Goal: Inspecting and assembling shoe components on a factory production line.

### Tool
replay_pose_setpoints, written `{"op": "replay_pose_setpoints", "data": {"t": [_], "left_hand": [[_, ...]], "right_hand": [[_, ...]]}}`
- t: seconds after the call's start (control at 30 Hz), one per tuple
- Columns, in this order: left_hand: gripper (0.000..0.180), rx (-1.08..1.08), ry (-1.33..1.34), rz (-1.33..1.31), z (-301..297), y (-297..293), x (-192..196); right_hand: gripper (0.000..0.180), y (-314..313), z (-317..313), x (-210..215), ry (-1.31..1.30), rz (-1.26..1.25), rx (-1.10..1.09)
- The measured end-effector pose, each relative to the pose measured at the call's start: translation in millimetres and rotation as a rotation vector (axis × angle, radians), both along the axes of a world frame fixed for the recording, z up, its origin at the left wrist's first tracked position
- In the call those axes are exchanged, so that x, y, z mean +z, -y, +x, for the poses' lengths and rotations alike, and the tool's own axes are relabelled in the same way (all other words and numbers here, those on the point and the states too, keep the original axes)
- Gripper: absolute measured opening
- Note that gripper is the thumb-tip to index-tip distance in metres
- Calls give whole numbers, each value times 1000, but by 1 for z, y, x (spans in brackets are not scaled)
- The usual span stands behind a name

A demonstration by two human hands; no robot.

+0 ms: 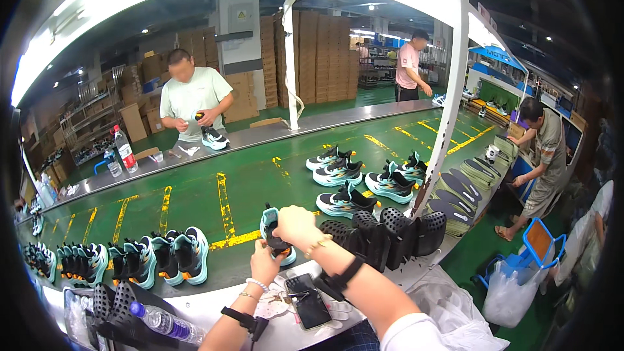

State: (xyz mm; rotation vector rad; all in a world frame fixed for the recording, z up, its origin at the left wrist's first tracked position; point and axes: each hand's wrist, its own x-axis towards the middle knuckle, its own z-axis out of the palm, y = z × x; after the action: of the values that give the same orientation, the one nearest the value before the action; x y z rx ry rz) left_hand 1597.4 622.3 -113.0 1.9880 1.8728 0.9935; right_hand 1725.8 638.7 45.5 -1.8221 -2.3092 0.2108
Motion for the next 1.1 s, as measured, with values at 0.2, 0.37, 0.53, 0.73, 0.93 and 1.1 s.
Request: {"op": "replay_pose_setpoints", "data": {"t": [0.2, 0.37, 0.53, 0.73, 0.93, 1.1], "left_hand": [[21, 56, 76, 63, 5, 8, -4], [17, 46, 115, 84, -4, 8, -23], [19, 80, 218, 93, -5, 8, -24], [20, 113, 115, 67, 5, 8, -10], [29, 125, 40, 197, -6, -1, 1], [47, -326, -154, 288, 3, 0, 48]], "right_hand": [[22, -54, -48, -88, -36, 104, -223], [13, -54, -75, -132, -22, 46, -228], [18, -86, -88, -147, -19, -27, -269], [20, -91, -70, -149, -160, -52, -223], [31, 4, -30, -103, -420, 226, 165], [21, 84, 82, -35, -608, 725, 241]]}}
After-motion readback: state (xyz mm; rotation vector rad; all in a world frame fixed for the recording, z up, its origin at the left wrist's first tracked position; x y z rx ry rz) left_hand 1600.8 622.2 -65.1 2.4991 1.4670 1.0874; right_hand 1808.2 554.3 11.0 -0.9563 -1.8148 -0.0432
